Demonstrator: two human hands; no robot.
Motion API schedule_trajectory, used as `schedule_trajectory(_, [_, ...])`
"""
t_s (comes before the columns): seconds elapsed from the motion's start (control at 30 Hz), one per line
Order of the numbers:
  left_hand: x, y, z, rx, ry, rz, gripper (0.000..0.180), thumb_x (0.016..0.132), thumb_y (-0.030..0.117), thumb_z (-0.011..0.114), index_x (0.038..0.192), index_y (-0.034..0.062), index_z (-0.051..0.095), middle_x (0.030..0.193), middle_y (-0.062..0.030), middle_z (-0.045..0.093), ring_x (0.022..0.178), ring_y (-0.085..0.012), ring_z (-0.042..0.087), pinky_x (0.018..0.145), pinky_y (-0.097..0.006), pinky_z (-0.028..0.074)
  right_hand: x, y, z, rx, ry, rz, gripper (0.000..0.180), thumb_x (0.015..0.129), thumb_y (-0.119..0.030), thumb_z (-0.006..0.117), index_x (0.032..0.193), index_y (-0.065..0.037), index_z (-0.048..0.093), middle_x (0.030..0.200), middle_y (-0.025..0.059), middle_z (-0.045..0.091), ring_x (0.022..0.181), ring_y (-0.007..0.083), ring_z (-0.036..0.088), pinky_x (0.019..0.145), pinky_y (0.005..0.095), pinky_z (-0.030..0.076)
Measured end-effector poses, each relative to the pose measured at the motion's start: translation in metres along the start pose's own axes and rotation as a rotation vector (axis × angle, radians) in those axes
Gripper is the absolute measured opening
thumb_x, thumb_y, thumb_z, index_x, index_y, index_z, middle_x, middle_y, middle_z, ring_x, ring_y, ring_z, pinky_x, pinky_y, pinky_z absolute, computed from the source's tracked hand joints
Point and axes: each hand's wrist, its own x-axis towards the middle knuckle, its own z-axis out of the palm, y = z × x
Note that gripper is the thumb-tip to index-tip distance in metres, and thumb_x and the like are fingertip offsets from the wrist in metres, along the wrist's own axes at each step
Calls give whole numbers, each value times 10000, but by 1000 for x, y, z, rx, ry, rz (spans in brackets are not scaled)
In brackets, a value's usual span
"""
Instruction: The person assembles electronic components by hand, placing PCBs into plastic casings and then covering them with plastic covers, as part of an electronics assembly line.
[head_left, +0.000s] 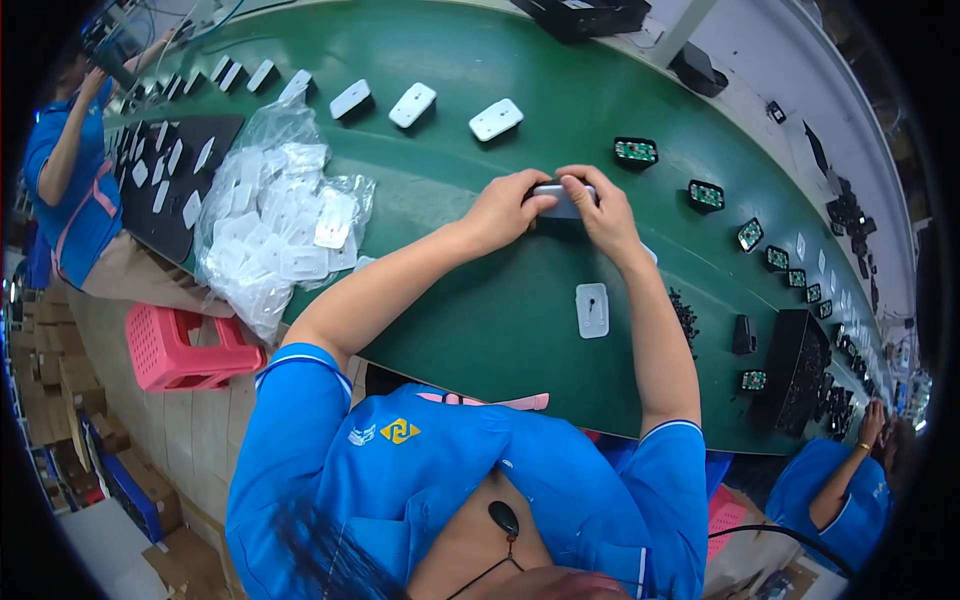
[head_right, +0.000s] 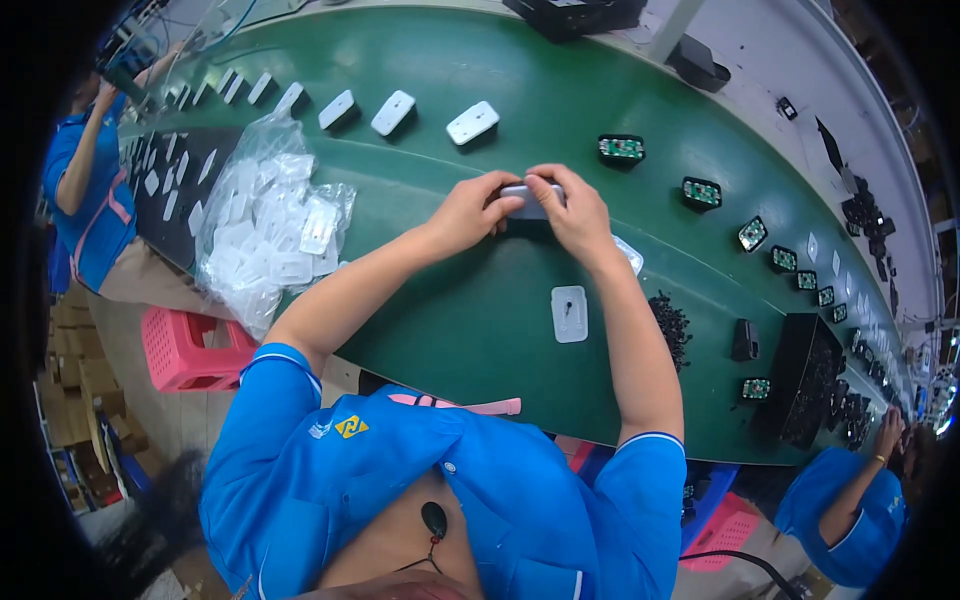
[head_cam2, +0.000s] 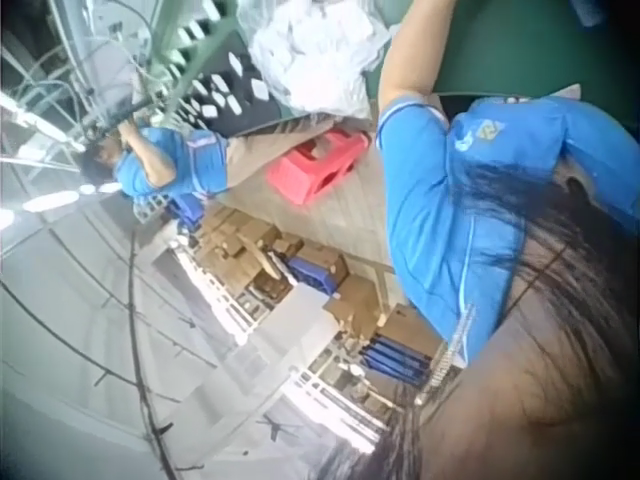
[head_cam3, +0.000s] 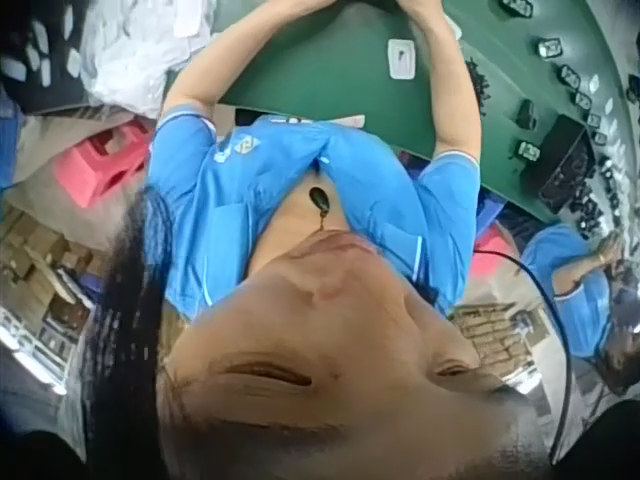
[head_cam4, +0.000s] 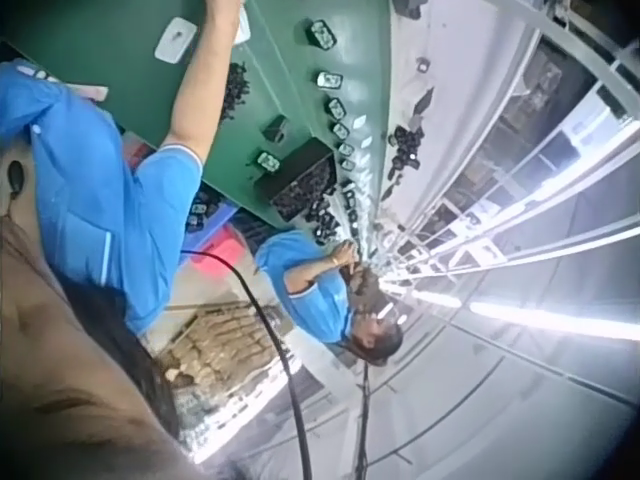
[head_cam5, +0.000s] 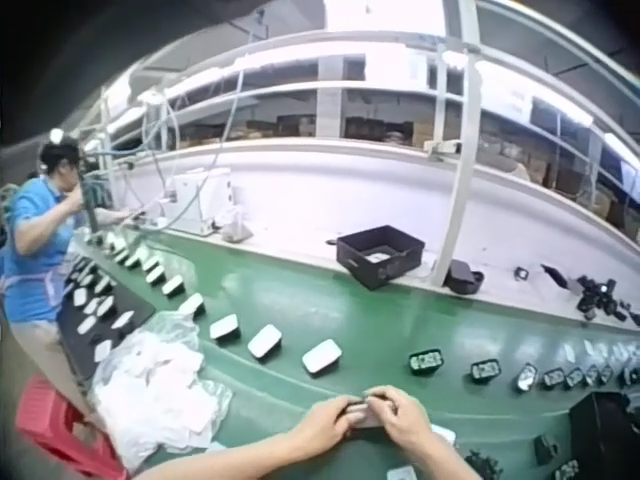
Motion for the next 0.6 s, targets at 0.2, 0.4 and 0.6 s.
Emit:
schedule_trajectory(0.2, [84, -10, 16, -38, -57, -248, 288, 947, 213, 571, 1056, -51, 604, 729, -78, 651, 562, -104, 623, 505, -243, 500, 14, 44, -73, -421, 325, -68, 346, 851, -209, 658, 1169, -84, 603, 1183, 86, 601, 1037, 260, 589, 878, 363, 474])
schedule_trajectory(0.4, [97, -10, 17, 61, 14, -359, 335, 957, 216, 559, 1158, -49, 519, 748, -112, 661, 526, -112, 608, 470, -248, 485, 42, 89, -83, -726, 115, -204, 478, 746, -125, 716, 1203, -122, 576, 1290, 63, 537, 1218, 273, 477, 1023, 386, 412])
schedule_trajectory(0.6, [87, -6, 22, 729, 220, -154, 490, 891, 327, 613, 1235, 16, 455, 926, -202, 679, 815, -393, 659, 701, -484, 514, 68, 97, -78, -742, 286, -74, 484, 743, -162, 723, 1198, -168, 559, 1141, 82, 605, 1025, 294, 563, 912, 421, 457])
